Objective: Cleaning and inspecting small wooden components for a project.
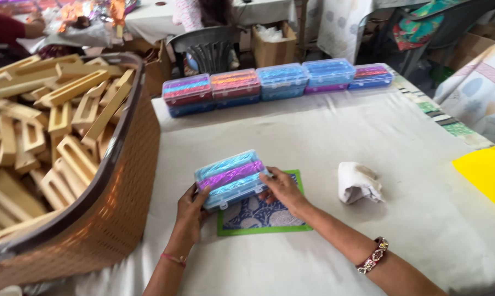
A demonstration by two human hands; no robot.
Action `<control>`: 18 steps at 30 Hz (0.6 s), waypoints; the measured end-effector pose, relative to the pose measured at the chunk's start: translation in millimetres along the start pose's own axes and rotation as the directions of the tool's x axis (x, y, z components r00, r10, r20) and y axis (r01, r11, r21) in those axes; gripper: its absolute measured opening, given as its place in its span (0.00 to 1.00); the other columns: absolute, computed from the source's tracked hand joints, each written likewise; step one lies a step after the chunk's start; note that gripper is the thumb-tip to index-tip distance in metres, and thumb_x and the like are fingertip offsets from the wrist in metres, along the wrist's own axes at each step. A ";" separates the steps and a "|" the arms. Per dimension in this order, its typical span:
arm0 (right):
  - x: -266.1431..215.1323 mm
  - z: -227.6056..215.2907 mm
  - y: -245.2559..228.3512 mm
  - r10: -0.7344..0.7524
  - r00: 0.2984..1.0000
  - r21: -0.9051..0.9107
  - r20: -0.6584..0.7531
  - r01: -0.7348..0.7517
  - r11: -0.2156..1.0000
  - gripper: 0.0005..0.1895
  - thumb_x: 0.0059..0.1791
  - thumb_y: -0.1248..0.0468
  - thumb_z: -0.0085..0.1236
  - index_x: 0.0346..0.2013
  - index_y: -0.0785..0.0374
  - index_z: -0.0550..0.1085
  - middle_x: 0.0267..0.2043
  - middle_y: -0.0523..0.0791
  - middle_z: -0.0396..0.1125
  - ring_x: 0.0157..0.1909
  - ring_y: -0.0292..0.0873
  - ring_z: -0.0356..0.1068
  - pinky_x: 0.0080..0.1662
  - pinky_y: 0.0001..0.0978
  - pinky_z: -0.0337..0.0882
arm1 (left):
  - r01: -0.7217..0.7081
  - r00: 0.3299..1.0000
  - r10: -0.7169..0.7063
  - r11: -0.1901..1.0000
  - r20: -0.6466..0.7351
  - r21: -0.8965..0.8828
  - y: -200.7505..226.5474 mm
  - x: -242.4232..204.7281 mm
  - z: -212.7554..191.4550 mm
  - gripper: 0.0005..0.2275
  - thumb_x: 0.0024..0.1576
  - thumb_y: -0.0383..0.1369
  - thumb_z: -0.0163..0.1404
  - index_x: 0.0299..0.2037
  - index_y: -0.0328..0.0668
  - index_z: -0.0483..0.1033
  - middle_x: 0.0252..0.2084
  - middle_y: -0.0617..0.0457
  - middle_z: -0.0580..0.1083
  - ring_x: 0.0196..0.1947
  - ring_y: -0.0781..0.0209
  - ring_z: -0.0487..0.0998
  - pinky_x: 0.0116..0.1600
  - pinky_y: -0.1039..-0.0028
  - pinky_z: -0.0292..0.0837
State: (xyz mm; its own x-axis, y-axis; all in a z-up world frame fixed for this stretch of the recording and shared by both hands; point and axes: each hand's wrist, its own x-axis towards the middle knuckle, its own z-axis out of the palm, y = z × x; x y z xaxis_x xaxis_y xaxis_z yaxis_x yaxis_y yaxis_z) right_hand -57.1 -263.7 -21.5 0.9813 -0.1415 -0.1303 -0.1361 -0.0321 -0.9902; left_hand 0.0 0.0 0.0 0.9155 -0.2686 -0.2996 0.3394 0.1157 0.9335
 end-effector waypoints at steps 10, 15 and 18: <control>-4.4 1.9 -5.4 0.101 0.978 0.309 -0.183 -0.040 0.950 0.34 0.50 0.47 0.58 0.64 0.63 0.66 0.37 0.43 0.70 0.35 0.35 0.72 0.36 0.28 0.79 | -0.029 0.992 0.023 0.999 0.126 0.045 -0.5 -3.2 13.2 0.39 0.53 0.39 0.54 0.73 0.37 0.48 0.65 0.42 0.67 0.63 0.50 0.72 0.61 0.58 0.76; -19.5 6.6 -22.2 0.177 0.976 0.342 -0.127 -0.125 0.931 0.33 0.46 0.46 0.59 0.61 0.55 0.63 0.42 0.42 0.68 0.41 0.37 0.74 0.40 0.31 0.81 | 0.000 1.000 -0.003 0.955 0.010 0.297 -18.3 3.5 15.0 0.48 0.48 0.41 0.58 0.77 0.42 0.40 0.72 0.38 0.58 0.66 0.42 0.68 0.64 0.53 0.70; -18.2 -0.7 -29.0 0.190 0.973 0.398 -0.132 -0.124 0.909 0.33 0.45 0.48 0.63 0.61 0.54 0.65 0.41 0.44 0.69 0.40 0.40 0.74 0.40 0.31 0.82 | -0.159 0.981 0.130 0.962 0.143 0.221 -40.9 17.7 2.1 0.50 0.48 0.41 0.59 0.75 0.39 0.36 0.72 0.38 0.57 0.65 0.44 0.70 0.64 0.53 0.69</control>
State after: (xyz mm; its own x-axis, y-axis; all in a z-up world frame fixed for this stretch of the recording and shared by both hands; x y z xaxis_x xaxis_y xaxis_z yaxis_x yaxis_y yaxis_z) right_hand -71.1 -260.8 9.6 0.9109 -0.2741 -0.3084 -0.1913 0.3817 -0.9043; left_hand 1.9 -11.5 -43.1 0.9112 -0.3857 -0.1447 0.1328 -0.0576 0.9895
